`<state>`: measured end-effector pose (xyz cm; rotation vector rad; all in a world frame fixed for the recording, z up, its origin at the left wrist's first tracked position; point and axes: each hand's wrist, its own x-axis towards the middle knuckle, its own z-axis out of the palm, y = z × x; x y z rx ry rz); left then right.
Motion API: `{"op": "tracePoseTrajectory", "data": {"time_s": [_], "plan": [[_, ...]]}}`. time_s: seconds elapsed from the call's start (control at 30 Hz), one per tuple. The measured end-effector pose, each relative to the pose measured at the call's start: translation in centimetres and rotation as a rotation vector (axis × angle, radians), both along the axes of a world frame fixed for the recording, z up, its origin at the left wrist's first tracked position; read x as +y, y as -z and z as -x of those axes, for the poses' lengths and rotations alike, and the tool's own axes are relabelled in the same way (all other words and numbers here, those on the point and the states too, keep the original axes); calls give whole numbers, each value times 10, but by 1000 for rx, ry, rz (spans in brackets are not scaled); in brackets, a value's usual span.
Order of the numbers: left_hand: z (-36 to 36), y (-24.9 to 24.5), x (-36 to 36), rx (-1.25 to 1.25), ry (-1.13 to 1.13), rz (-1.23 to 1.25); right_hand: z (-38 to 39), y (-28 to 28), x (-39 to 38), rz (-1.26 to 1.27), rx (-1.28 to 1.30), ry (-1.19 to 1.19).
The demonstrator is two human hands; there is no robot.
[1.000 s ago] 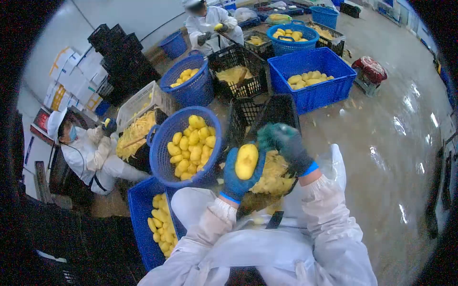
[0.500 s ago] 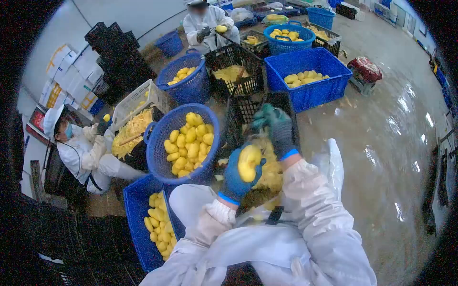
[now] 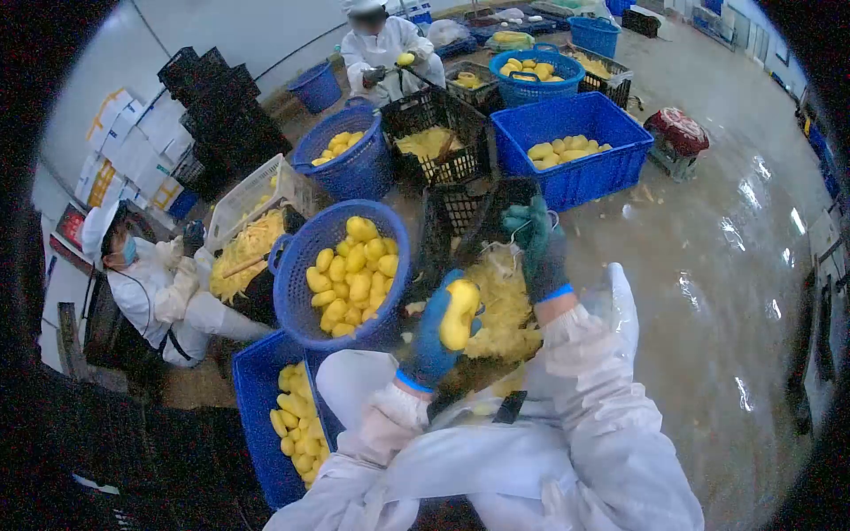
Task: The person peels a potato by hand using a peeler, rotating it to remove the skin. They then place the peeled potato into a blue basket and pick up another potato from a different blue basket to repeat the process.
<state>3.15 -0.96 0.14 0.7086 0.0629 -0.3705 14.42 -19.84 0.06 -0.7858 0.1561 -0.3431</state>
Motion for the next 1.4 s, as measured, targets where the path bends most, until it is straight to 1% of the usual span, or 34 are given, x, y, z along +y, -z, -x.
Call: {"op": "tracePoseTrajectory", "data": {"time_s": [0.03, 0.13, 0.17, 0.2, 0.27, 0.3, 0.37, 0.4, 0.43, 0.53, 0.57, 0.67, 0.7, 0.8, 0.83, 0.87, 0.93, 0.97, 1.0, 1.03, 1.07, 1.1, 1.13, 1.17, 1.2, 1.23, 1.27, 1.33, 1.37, 1.4], "plan": [[0, 3, 2, -104, 19, -130, 10, -4, 8, 43, -41, -31], [-3, 28, 2, -498, 59, -681, 34, -2, 32, 103, 80, -314], [1, 26, 0, -523, 29, -709, 24, 20, 26, 219, 141, -314], [5, 24, -1, -548, -3, -738, 16, 35, 14, 148, 118, -231], [0, 22, 3, -738, -77, -915, -5, 46, -5, 8, 52, -69], [-6, 19, 3, -781, -107, -975, 3, 34, -3, 33, 88, -119], [-2, 19, -1, -831, -155, -1089, 30, 13, 22, 55, 61, -299], [-1, 18, -4, -831, -143, -1082, 36, 4, 33, 65, 45, -385], [-2, 16, -7, -837, -130, -1077, 37, 3, 34, 73, 138, -382], [1, 18, -3, -836, -117, -1085, 2, 45, -3, 143, 149, -115], [2, 14, -1, -856, -121, -1107, 0, 48, -8, 32, 135, -97], [2, 15, -8, -852, -150, -1162, 34, 7, 27, 83, 112, -345], [1, 16, -10, -856, -160, -1183, 41, 8, 36, 37, 175, -324], [3, 14, -3, -904, -132, -1197, -1, 66, -5, 65, 238, -132], [-2, 12, -1, -931, -161, -1219, -5, 70, -9, -43, 166, -62], [-2, 13, -3, -944, -193, -1235, -2, 63, -3, -89, 130, -159], [6, 18, -6, -933, -216, -1241, 25, 31, 24, -181, 83, -352], [1, 17, -7, -939, -214, -1233, 37, 19, 35, 33, 154, -316], [-3, 16, -7, -950, -208, -1226, 27, 39, 28, -5, 151, -275], [-1, 24, -4, -743, -119, -1036, 9, 72, 15, -40, 146, -238], [0, 23, -1, -582, -67, -877, 1, 67, 8, -73, 134, -205], [1, 21, 5, -422, -8, -720, 5, 66, 2, -182, 101, -215], [1, 20, 8, -252, 53, -562, 5, 68, 5, -196, 95, -226], [0, 25, 7, -300, 50, -549, 13, 54, 19, -205, 104, -239], [8, 25, 5, -269, 20, -524, 25, 42, 29, -219, 117, -252], [7, 20, 1, -261, -9, -500, 31, 26, 28, -94, 123, -294], [5, 17, -4, -258, -40, -474, 27, 27, 22, -143, 79, -252], [5, 36, -1, -511, -159, -714, 23, 34, 13, -243, 8, -184], [2, 31, 1, -577, -171, -835, 28, 22, 17, -256, 70, -72], [2, 26, 1, -454, -131, -688, 30, 23, 18, -193, 83, -157]]}}
